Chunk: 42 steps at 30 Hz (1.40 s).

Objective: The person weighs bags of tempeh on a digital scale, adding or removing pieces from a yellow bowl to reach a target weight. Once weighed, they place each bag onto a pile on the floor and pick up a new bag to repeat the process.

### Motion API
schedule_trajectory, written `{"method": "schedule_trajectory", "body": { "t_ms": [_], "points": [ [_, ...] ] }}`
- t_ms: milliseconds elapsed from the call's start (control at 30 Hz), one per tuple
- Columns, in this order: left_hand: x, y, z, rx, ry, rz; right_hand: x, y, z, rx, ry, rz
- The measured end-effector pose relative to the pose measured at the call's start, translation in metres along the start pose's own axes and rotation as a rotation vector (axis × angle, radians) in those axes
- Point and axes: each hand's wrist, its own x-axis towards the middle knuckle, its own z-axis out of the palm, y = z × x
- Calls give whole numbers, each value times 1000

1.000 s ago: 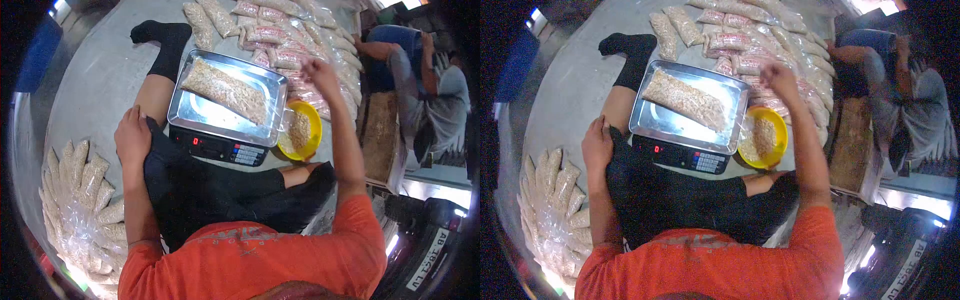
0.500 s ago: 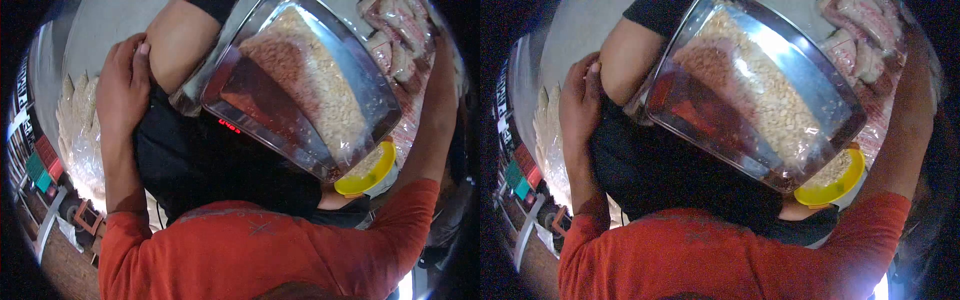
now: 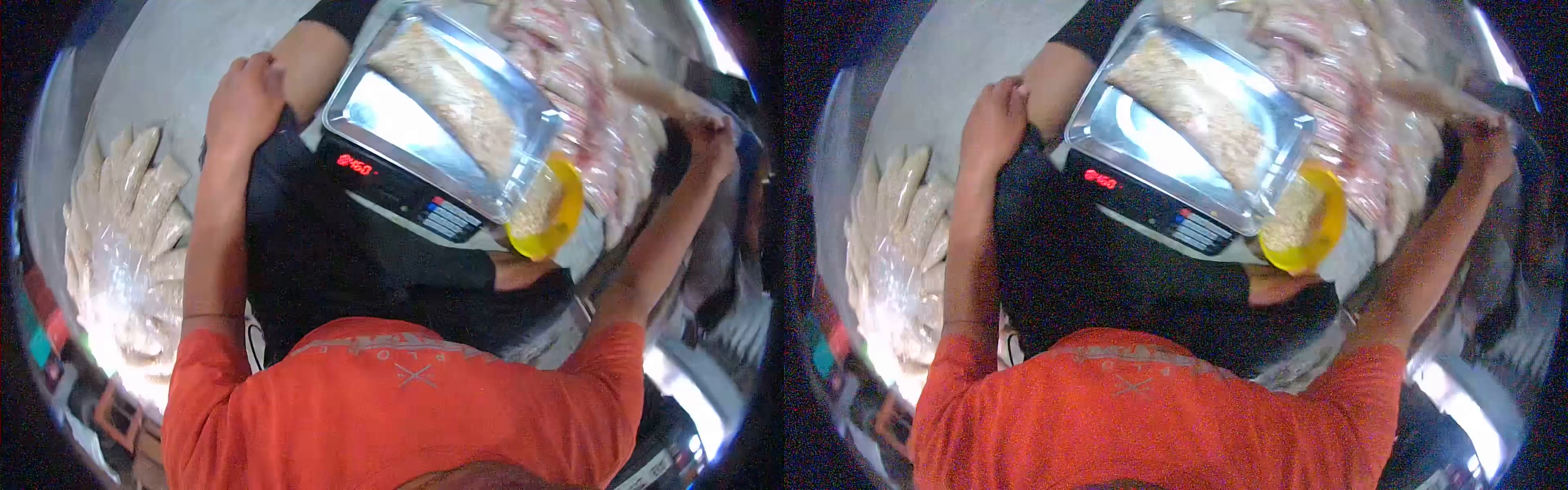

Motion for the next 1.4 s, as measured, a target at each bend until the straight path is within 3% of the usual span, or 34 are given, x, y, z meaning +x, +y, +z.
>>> {"method": "schedule_trajectory", "body": {
  "t_ms": [100,200,267,300,333,367,400,433,500,567,633,667,700,767,833,900,933,967,1000,1033,1100,1167,1233,1267,1300,1333,1400],
  "points": [
    [1,-4,11,-26,4,39,-63,22,-81,36,56,97],
    [-3,11,12,-22,51,-25,-156,30,-77,54,-29,210],
    [-10,14,17,-130,369,303,-232,29,-45,115,-149,282],
    [-29,43,17,-294,418,343,-271,24,-26,214,-203,322],
    [-51,80,3,-276,320,393,-307,31,-11,426,-287,390],
    [-75,117,2,-458,245,329,-323,8,-18,475,-216,421],
    [-96,137,19,-337,247,568,-340,-15,-25,524,-144,448],
    [-118,169,25,-570,145,575,-352,-75,-42,419,74,445],
    [-151,234,27,-604,-98,705,-386,-127,-36,580,77,472],
    [-158,286,39,-547,58,682,-395,-207,-82,1164,-371,783],
    [-146,297,75,-348,142,620,-402,-229,-79,1165,-551,690],
    [-141,311,91,-171,245,566,-407,-230,-67,1066,-425,478],
    [-139,317,96,-187,238,603,-413,-225,-58,945,-301,275],
    [-129,309,98,-144,-93,567,-410,-221,-61,1066,-357,409],
    [-133,302,97,-215,-111,568,-398,-229,-75,1244,-425,519],
    [-133,292,94,-278,-117,549,-388,-241,-101,1336,-619,613],
    [-133,288,94,-469,-97,517,-390,-246,-94,1356,-613,612],
    [-135,286,92,-667,-81,482,-392,-253,-91,1361,-580,468],
    [-136,282,90,-765,-118,404,-395,-256,-89,1354,-542,327],
    [-138,280,87,-765,-120,415,-397,-253,-88,1354,-531,331],
    [-141,279,85,-775,27,445,-389,-253,-110,1154,-618,65],
    [-144,278,83,-768,29,465,-391,-249,-106,1134,-525,-54],
    [-145,276,80,-630,39,579,-388,-247,-108,926,-403,-348],
    [-145,275,82,-641,46,569,-386,-247,-110,888,-488,-352],
    [-143,274,84,-621,60,652,-383,-249,-108,879,-496,-368],
    [-142,274,86,-601,78,734,-379,-252,-102,717,-632,-364],
    [-138,272,75,-662,25,689,-373,-261,-95,535,-770,-377]
  ]
}}
